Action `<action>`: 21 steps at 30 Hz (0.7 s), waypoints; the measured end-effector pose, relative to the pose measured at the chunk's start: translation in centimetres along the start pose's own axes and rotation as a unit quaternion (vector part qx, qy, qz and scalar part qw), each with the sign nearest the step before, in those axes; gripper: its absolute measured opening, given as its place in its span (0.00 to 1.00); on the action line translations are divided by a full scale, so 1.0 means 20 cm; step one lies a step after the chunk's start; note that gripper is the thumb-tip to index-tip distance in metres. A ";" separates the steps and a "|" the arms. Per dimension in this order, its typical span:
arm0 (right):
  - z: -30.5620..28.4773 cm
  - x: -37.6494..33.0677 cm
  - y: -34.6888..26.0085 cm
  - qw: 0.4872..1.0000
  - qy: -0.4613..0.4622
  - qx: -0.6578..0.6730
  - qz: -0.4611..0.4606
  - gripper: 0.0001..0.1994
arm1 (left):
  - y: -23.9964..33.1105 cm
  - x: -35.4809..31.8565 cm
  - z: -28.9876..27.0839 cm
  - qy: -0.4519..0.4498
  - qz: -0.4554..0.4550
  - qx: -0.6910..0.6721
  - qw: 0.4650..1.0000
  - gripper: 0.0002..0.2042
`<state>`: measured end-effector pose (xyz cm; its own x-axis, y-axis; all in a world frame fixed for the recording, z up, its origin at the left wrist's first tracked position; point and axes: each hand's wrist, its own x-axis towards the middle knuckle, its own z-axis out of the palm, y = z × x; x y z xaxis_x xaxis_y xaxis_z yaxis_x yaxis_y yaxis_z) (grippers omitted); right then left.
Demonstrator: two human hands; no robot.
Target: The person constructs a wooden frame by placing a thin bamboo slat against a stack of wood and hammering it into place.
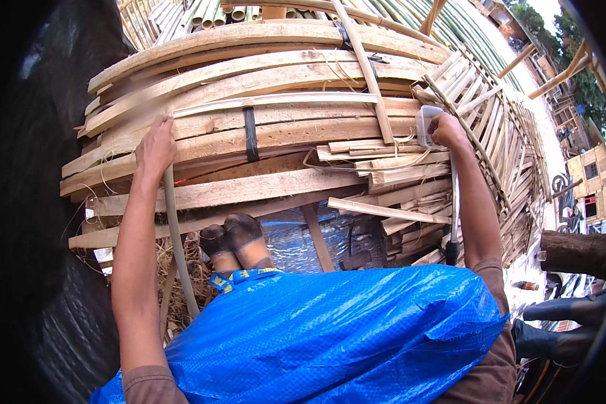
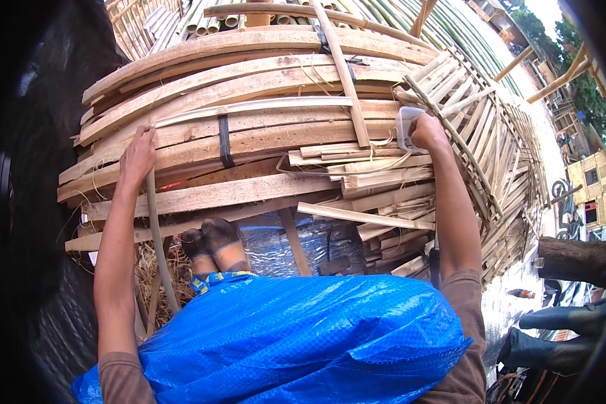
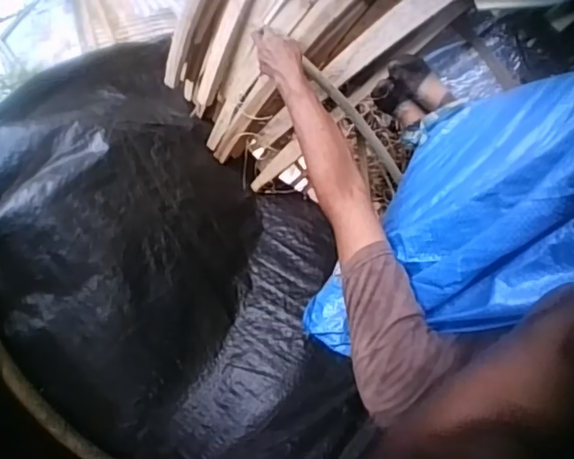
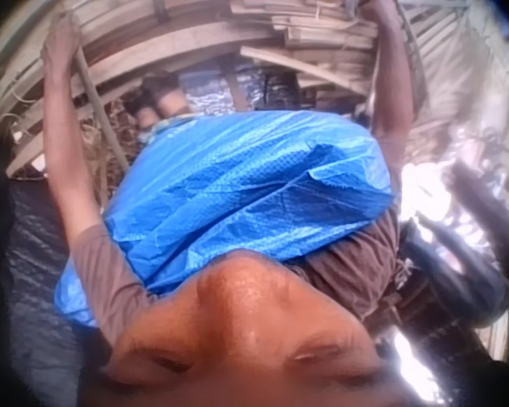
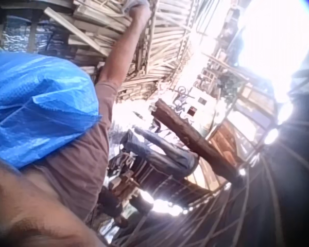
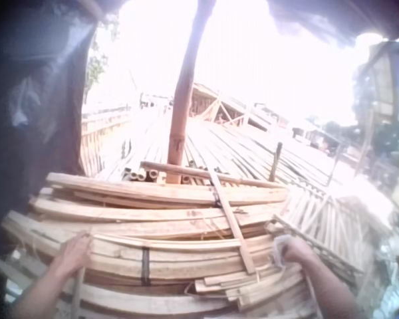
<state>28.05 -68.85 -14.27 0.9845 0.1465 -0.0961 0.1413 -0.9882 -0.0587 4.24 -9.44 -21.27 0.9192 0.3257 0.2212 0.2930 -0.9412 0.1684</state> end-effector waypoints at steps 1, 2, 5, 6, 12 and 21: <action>0.00 0.00 0.00 1.000 -0.008 -0.011 0.002 0.11 | 0.01 0.00 0.00 0.001 0.001 -0.001 1.000 0.16; 0.01 0.00 0.00 1.000 -0.015 -0.021 0.004 0.12 | 0.02 0.00 -0.01 -0.004 -0.005 0.001 1.000 0.16; 0.03 -0.01 -0.05 0.999 -0.005 -0.035 0.006 0.12 | 0.03 0.00 -0.02 -0.009 -0.015 0.009 1.000 0.16; 0.04 -0.02 -0.06 0.999 0.004 -0.037 0.007 0.13 | 0.02 0.00 -0.01 -0.006 -0.011 0.009 1.000 0.16; 0.06 0.01 -0.06 0.999 0.036 -0.040 -0.001 0.12 | 0.01 0.00 -0.01 -0.006 -0.007 0.008 1.000 0.17; -0.08 0.02 -0.01 0.917 -0.076 0.389 0.042 0.11 | 0.01 0.00 0.00 0.008 -0.005 -0.004 1.000 0.17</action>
<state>28.58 -68.68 -12.61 0.9545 0.1336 -0.2666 -0.1097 -0.6740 -0.7305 4.20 -9.66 -21.20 0.9120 0.3362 0.2352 0.2998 -0.9374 0.1774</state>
